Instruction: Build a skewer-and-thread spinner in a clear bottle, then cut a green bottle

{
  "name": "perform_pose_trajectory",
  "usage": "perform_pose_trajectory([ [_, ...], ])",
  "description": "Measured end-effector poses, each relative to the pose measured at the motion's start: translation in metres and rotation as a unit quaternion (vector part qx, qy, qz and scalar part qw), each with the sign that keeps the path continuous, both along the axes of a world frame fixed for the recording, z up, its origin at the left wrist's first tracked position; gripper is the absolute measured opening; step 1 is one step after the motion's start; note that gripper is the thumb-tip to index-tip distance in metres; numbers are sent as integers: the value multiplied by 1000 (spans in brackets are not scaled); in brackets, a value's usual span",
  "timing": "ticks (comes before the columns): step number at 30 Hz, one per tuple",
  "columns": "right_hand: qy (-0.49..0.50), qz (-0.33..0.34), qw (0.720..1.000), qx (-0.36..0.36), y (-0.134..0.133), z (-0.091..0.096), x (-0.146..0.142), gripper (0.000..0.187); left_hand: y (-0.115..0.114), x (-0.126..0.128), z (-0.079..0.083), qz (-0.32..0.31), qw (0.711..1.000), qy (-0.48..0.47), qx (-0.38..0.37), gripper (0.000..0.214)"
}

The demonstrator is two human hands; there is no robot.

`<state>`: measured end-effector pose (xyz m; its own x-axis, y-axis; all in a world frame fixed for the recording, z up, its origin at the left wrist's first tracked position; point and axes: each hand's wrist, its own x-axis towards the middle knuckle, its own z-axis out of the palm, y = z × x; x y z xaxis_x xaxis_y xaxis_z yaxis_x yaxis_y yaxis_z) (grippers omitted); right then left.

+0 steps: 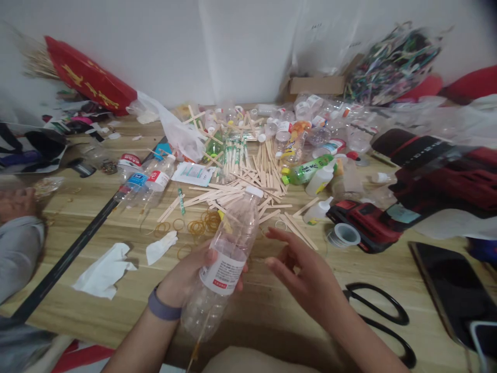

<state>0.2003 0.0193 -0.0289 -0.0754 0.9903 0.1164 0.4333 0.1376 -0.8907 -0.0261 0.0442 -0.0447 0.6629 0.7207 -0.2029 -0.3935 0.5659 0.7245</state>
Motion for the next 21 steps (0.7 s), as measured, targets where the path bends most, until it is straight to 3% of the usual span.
perform_pose_trajectory([
  [3,58,-50,997,-21,8,6,7,32,-1,2,5,-9,1000,4,6,49],
  [6,113,-100,988,18,16,13,12,34,-1,3,7,-26,1000,11,9,46],
  [9,100,-126,986,52,20,20,15,30,-1,2,5,-38,999,14,6,48],
  [14,35,-100,992,62,13,20,6,17,1,0,1,-16,1000,-11,16,47],
  [21,8,-28,999,15,-4,6,-18,18,15,11,8,58,998,4,17,50],
])
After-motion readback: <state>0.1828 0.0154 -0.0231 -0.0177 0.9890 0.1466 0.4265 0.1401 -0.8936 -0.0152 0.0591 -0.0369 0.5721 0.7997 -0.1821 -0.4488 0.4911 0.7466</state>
